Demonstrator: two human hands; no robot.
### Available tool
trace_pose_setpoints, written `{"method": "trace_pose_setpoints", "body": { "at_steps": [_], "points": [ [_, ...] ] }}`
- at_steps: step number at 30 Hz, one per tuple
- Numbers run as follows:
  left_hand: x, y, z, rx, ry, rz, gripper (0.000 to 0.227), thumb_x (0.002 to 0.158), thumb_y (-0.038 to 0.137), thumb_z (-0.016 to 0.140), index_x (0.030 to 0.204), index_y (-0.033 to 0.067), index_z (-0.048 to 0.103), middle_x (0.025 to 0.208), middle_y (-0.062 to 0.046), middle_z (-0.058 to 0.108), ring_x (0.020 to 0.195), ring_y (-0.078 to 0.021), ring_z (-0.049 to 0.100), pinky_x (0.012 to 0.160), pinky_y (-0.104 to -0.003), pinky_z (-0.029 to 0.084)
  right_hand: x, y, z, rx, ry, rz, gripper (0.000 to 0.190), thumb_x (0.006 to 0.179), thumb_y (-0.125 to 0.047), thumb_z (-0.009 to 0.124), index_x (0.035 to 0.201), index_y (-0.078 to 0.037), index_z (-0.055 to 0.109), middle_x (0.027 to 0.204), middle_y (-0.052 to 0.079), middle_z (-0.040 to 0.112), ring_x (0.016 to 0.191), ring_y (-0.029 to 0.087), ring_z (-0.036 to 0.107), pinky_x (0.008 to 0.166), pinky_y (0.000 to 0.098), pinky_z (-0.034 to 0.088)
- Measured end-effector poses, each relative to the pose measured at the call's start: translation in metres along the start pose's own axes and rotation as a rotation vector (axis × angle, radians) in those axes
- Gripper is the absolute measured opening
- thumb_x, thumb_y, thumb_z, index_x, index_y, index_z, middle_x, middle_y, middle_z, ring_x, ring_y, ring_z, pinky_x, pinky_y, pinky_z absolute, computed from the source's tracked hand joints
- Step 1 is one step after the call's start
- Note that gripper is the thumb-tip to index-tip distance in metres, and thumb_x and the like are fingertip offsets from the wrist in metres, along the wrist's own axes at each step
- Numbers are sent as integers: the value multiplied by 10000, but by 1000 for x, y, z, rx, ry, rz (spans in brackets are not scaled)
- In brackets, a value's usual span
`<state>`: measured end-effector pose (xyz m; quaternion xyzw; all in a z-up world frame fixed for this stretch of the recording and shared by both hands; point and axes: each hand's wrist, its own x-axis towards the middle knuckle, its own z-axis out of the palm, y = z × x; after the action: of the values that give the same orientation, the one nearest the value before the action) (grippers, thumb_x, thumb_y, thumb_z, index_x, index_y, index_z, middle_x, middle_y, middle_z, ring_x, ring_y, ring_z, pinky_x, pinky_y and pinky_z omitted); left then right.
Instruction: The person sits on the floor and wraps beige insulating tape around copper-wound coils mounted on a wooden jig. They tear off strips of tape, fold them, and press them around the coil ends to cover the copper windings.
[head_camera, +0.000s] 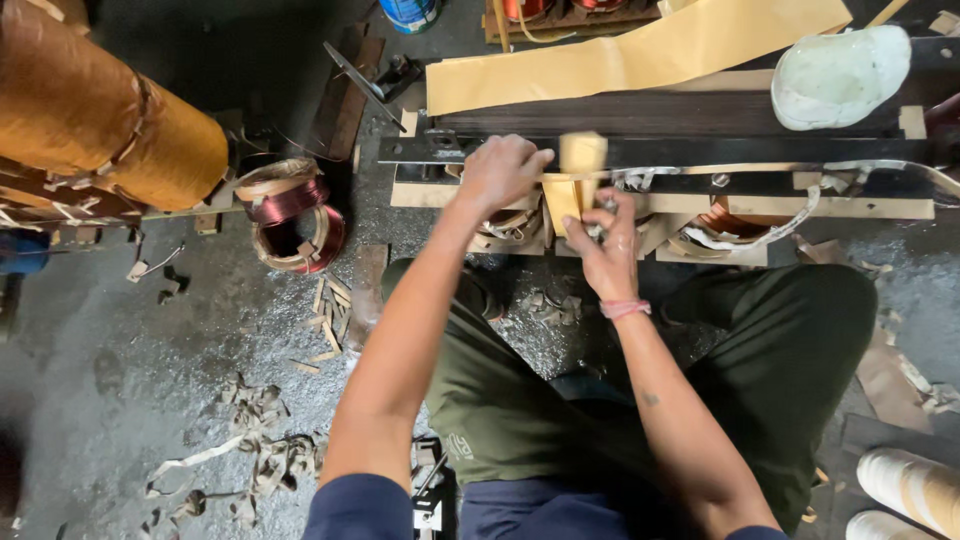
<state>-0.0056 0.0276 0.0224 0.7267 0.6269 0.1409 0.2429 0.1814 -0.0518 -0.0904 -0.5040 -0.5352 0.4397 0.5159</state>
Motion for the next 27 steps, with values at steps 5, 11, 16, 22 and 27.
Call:
{"method": "trace_pose_setpoints", "body": {
  "at_steps": [5,11,16,22,27],
  "points": [
    [-13,-28,-20,-128,12,593,199,818,79,731,997,-8,741,875,-216,718,824,-367,706,703,-451,545,-9,4,-26,3,-84,-67,317,947,-134,779,1197,-15,624,1059,39,700,944,120,685,796,261,528],
    [-9,-31,-5,235,77,665,164,791,-19,708,954,-11,729,859,-202,703,850,-391,695,732,-468,543,-14,-19,-40,-116,-232,48,211,1006,-211,690,1026,-1,699,861,-8,701,797,41,597,721,224,491],
    [-27,-15,11,176,332,880,393,736,65,672,1095,-94,670,924,-207,673,817,-402,663,722,-458,536,-16,-33,-45,60,-262,91,266,1055,-238,655,989,13,712,813,-43,601,773,36,501,692,224,432],
    [-27,-3,14,-34,286,648,162,980,166,669,929,13,682,803,-164,664,801,-391,657,687,-468,491,-7,-30,-40,711,-141,146,228,1082,-290,643,994,-86,696,754,-33,602,718,91,540,630,244,388],
    [-4,7,11,28,6,198,377,1001,356,532,825,87,729,752,-109,718,785,-335,688,752,-482,516,-4,-29,-24,601,70,70,209,1041,-262,618,1163,-107,688,1018,-11,636,918,71,561,832,222,462]
  ]
}}
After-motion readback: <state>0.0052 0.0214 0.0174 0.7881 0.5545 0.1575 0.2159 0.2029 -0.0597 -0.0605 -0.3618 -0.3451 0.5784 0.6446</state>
